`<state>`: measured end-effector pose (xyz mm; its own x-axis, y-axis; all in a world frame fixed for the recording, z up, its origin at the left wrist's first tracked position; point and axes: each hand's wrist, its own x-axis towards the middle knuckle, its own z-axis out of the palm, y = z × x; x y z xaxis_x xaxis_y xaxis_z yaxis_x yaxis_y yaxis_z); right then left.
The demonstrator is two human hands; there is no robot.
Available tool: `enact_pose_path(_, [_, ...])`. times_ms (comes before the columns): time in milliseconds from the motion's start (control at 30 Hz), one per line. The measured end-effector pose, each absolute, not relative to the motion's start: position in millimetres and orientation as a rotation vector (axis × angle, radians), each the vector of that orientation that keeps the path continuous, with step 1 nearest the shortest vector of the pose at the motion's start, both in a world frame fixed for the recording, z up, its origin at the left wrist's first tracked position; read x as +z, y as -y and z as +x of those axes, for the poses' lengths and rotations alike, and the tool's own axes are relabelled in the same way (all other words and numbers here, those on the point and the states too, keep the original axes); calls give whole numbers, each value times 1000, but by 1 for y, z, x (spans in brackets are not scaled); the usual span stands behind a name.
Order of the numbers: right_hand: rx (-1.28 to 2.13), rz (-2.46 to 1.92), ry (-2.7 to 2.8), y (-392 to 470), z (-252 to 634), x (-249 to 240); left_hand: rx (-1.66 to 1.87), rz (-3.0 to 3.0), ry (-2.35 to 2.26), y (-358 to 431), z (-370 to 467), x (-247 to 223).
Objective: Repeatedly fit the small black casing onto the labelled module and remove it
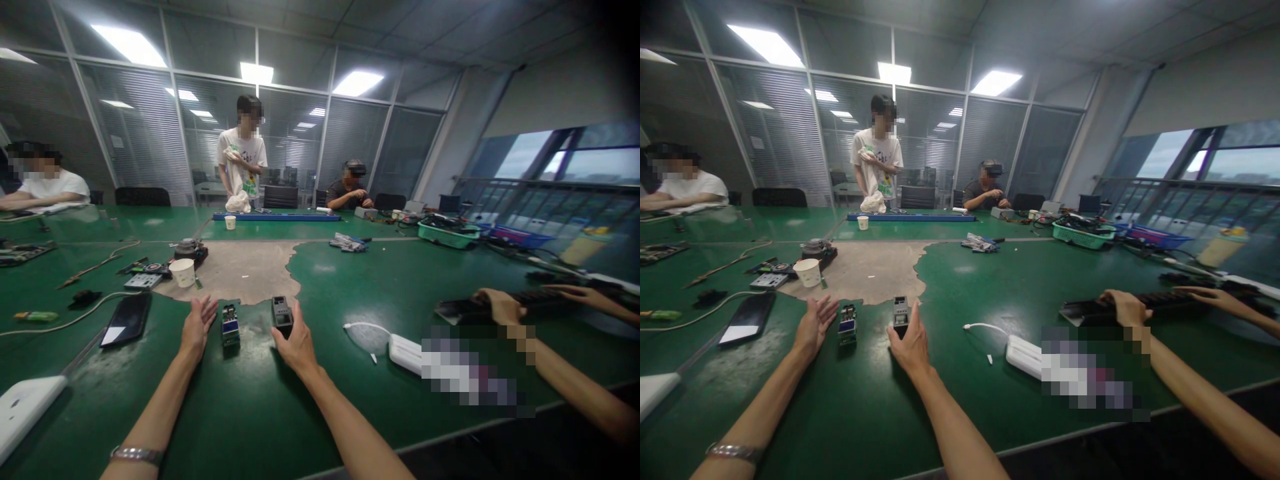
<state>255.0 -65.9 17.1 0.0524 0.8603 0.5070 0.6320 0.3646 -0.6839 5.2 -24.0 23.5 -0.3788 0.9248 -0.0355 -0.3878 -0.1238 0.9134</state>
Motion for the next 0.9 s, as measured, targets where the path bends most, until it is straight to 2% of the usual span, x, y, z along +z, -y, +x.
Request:
enact_pose_path(167, [359, -1328, 1651, 65, 252, 23, 1682, 720, -1123, 24, 5, 24])
enact_pose_path(467, [493, -1156, 1618, 78, 206, 67, 1697, 700, -1124, 25, 5, 24])
enact_pose_path(900, [395, -1141, 1777, 72, 143, 60, 1695, 708, -1111, 22, 2, 18])
